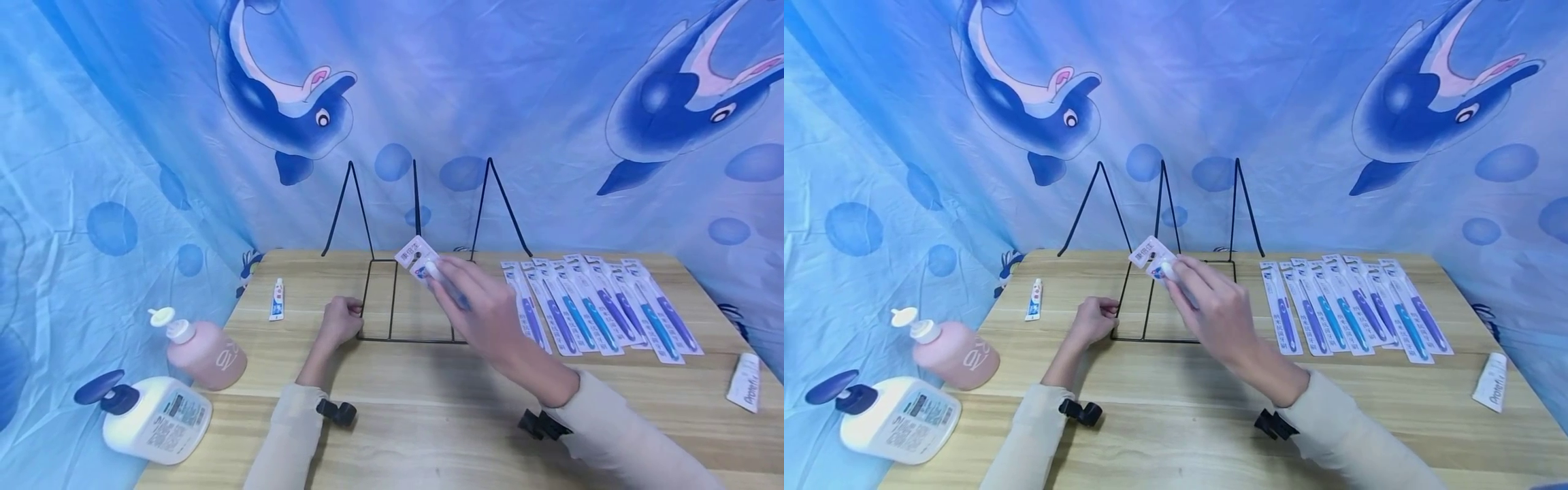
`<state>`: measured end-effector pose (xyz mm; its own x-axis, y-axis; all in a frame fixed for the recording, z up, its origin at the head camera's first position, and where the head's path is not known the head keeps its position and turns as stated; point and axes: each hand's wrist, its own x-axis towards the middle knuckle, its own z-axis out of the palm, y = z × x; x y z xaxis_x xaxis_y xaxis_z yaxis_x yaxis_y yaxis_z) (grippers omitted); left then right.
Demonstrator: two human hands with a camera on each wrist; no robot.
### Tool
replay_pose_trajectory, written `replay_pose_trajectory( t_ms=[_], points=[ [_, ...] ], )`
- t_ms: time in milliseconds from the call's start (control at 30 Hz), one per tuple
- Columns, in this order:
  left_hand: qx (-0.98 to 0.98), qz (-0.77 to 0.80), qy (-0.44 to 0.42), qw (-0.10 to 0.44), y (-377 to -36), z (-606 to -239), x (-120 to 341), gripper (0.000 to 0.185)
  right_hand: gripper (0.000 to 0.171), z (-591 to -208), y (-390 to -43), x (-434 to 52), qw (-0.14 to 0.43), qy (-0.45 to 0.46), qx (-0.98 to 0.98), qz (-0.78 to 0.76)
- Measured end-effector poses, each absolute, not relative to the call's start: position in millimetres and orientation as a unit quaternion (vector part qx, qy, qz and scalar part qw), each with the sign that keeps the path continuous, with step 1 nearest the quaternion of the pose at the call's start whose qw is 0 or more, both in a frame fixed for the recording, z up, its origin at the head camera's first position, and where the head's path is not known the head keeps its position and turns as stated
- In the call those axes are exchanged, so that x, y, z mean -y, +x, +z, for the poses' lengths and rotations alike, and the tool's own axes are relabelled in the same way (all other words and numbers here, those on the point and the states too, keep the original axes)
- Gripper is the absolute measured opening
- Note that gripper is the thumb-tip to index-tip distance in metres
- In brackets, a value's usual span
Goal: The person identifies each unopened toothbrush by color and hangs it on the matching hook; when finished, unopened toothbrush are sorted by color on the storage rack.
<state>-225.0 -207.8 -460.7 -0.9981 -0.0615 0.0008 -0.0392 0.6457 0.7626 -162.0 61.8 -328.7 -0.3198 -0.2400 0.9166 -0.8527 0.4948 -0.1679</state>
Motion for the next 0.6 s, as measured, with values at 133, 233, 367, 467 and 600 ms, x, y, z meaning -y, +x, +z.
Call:
replay_pose_trajectory(
  t_ms=[133, 233, 367, 467, 600],
  points=[
    [0.907, -0.419, 0.027, 0.017, -225.2, -460.5, 207.5, 0.046, 0.025, -331.3, -169.5, -61.3, 0.429, 0.356, 0.755, 0.344],
    [0.907, -0.419, 0.029, 0.018, -225.2, -459.7, 207.1, 0.045, 0.026, -333.0, -176.1, -60.2, 0.428, 0.348, 0.761, 0.342],
    [0.906, -0.422, 0.034, 0.016, -225.7, -459.6, 206.7, 0.046, 0.025, -335.7, -188.3, -56.4, 0.44, 0.337, 0.76, 0.34],
    [0.903, -0.427, 0.038, 0.013, -226.2, -460.5, 206.9, 0.046, 0.023, -337.3, -199.4, -51.5, 0.441, 0.326, 0.762, 0.344],
    [0.902, -0.43, 0.041, 0.012, -226.1, -462.0, 207.4, 0.046, 0.02, -337.2, -214.7, -43.1, 0.429, 0.312, 0.769, 0.356]
  ],
)
